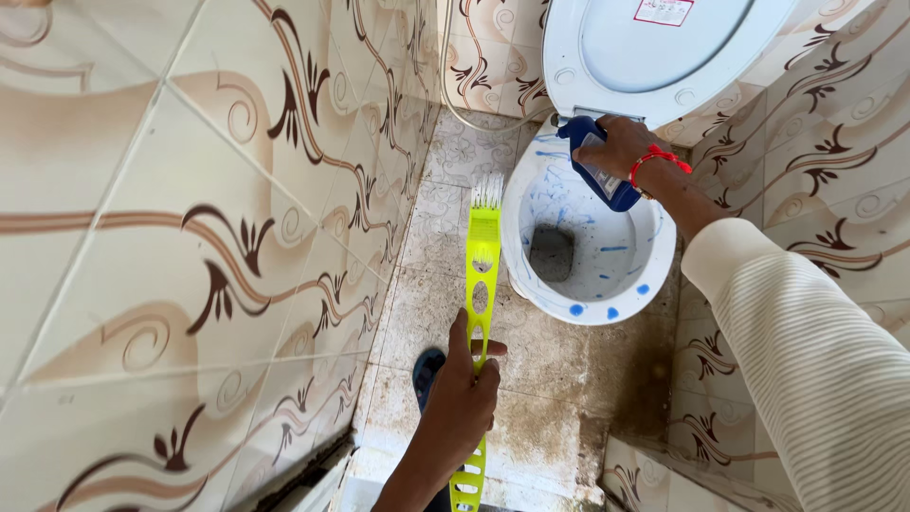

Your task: The person applies blue toilet cleaner to the inside of the toilet bowl and then scrubs the bowl with a green toilet brush. The person scrubs the rim, sides, and base of the bowl repeatedly.

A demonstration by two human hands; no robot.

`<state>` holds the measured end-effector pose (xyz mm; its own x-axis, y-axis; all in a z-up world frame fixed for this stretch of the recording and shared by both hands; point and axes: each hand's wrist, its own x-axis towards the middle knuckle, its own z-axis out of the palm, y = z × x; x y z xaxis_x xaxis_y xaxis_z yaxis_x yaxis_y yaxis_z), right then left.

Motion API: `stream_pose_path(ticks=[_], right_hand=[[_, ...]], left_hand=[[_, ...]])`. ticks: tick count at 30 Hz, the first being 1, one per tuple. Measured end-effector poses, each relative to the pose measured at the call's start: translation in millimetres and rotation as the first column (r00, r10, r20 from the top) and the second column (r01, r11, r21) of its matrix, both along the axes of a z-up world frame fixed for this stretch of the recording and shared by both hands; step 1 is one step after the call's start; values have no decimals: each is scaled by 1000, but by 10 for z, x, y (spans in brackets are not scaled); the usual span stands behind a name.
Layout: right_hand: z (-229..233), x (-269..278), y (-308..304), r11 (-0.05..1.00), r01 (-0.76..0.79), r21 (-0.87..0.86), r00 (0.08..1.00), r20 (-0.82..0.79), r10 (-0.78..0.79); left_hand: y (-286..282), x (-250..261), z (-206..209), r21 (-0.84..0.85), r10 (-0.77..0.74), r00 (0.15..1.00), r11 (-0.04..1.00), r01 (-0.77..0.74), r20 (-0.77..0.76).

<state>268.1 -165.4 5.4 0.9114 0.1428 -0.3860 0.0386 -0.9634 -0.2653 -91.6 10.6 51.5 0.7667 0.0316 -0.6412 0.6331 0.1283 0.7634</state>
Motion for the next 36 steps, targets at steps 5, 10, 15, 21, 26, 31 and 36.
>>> stream_pose_path(ticks=[5,10,15,21,26,31,36], right_hand=[[-238,309,73,996,-16,-89,999,-33,13],[-374,411,143,991,-44,-129,998,-51,37],[-462,415,187,988,-88,-130,995,-59,81],[-481,176,257,983,-117,-143,988,-121,100],[-487,-187,307,951,-228,-209,968,-157,197],[-471,-660,333,949,-236,-211,944,-283,172],[-454,-1185,172,916,-304,-262,910,-364,198]], left_hand=[[100,244,-30,8,-39,999,999,39,-16],[129,349,-64,-11,-35,999,999,35,-12],[138,373,-84,0,-50,999,999,50,-12],[128,320,-63,-5,-35,999,999,35,-11],[103,204,-58,3,-29,999,1000,29,34],[62,7,-44,15,-35,999,999,35,32],[-10,-206,-64,24,-29,998,999,27,51]])
